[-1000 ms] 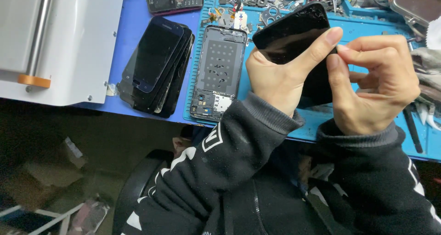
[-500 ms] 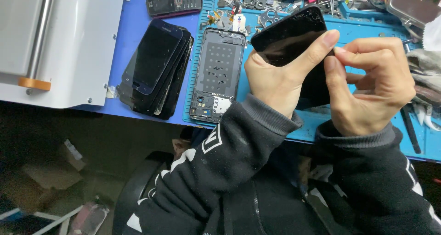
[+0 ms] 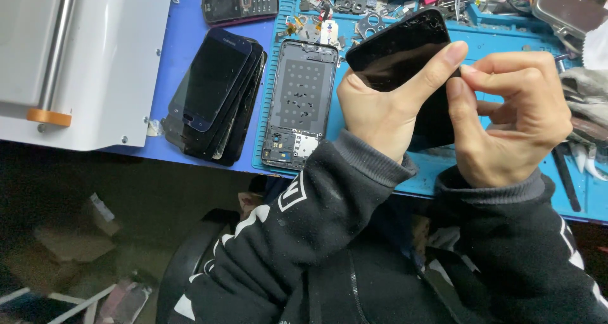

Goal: Reassemble the internal components of a mobile phone and test the screen functionality.

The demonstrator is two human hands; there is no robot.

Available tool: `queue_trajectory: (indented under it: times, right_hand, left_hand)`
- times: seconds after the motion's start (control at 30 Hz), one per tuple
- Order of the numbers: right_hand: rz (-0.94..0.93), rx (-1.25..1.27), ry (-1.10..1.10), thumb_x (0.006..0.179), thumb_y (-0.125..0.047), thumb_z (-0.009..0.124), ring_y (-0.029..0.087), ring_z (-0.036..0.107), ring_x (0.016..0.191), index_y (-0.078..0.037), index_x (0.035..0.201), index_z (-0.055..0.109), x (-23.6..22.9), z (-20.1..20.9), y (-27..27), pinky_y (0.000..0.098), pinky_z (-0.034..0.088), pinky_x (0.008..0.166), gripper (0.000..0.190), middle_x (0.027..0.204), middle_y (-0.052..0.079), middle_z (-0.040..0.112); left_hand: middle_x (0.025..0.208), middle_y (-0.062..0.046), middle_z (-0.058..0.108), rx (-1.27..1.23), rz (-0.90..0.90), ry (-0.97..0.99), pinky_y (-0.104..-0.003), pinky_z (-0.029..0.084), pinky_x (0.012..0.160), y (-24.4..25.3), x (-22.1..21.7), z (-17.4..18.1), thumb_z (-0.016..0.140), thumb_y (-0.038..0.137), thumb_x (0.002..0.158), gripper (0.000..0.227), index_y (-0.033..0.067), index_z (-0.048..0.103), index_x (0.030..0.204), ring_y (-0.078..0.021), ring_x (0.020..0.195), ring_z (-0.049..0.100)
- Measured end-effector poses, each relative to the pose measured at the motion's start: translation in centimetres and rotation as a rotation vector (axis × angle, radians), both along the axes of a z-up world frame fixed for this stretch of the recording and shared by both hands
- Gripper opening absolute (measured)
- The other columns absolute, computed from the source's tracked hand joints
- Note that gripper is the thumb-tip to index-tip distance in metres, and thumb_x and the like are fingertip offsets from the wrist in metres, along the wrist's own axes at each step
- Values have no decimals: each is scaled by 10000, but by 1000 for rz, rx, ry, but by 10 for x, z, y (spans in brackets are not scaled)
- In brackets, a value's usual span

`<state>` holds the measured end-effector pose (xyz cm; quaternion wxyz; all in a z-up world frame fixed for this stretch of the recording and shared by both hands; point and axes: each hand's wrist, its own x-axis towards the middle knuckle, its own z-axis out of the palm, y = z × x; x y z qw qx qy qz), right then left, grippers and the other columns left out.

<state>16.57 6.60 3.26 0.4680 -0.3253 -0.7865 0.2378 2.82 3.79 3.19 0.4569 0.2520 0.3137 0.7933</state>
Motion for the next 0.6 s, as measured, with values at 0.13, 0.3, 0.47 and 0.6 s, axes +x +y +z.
queue_trajectory:
  times: [0.13,0.3,0.47,0.6]
  right_hand:
    - [14,8,-7,1110,94,713,107,632,990,47,1136,603,0,1,0,237,666,789,122,1184,104,569]
    - [-20,-13,-8,1095,83,725,108,629,968,47,1116,608,-2,3,-1,238,659,763,125,1211,112,596]
    - [13,24,-14,1116,95,712,107,627,991,50,1141,601,2,-1,1,245,648,803,122,1198,105,572]
    - [8,11,-11,1115,96,711,105,625,985,49,1142,602,0,1,-1,239,670,795,121,1186,102,566]
  left_hand:
    - [953,-51,761,-24,1,10,-253,581,837,0,0,0,799,7,950,79,-43,766,1001,-100,860,702]
    - [951,-46,758,-14,1,10,-251,579,835,1,0,0,797,4,955,73,-46,764,996,-97,858,698]
    - [950,-44,758,-9,-7,1,-252,577,838,1,1,-1,794,6,956,73,-44,762,998,-97,861,698]
    - [950,-42,760,-11,1,20,-251,577,843,1,0,0,793,7,957,70,-42,764,997,-96,864,698]
